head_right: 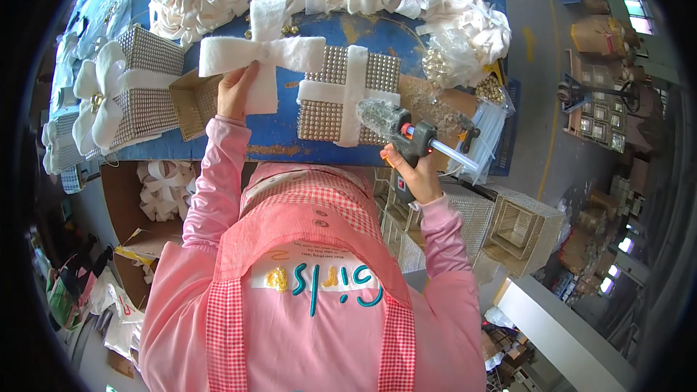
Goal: Applying decorative ribbons and bows to boxes using a hot glue gun.
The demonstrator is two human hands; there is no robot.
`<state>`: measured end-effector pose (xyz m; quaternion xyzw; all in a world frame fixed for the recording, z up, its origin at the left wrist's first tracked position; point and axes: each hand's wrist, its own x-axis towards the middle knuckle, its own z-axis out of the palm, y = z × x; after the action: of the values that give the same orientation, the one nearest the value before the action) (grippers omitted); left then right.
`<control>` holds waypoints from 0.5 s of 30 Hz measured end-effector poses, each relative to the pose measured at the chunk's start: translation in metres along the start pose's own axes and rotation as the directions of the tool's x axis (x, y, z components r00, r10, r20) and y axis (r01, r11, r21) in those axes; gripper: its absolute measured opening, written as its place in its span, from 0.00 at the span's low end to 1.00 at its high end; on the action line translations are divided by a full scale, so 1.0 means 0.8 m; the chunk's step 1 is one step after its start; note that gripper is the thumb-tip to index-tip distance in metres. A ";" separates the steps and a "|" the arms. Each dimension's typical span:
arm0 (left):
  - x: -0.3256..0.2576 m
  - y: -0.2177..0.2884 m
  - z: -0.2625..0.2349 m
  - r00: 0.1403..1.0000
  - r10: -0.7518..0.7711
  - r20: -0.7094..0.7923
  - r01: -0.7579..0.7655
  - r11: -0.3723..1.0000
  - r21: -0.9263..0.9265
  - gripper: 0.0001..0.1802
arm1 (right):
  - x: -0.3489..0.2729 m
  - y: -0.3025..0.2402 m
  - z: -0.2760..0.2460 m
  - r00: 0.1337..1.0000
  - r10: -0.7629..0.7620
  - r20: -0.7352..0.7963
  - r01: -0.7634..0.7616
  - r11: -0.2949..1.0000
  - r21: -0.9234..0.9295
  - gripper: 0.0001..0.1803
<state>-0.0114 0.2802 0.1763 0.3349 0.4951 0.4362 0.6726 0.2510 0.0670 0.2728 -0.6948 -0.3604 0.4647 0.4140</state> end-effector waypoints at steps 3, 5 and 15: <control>0.001 -0.004 -0.001 1.000 0.006 -0.001 -0.006 1.000 -0.017 0.15 | 0.001 0.001 -0.003 1.000 -0.013 0.005 0.013 1.000 0.020 0.15; 0.001 -0.005 -0.001 1.000 0.010 0.006 -0.009 1.000 -0.017 0.16 | 0.001 0.001 0.000 1.000 0.024 -0.015 -0.022 0.996 0.081 0.15; -0.003 -0.002 -0.008 1.000 0.003 0.007 -0.003 1.000 -0.004 0.16 | 0.013 0.009 -0.002 0.999 0.041 -0.029 -0.039 0.997 0.066 0.14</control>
<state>-0.0174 0.2777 0.1736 0.3356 0.4915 0.4369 0.6744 0.2567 0.0733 0.2633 -0.6949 -0.3250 0.4738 0.4325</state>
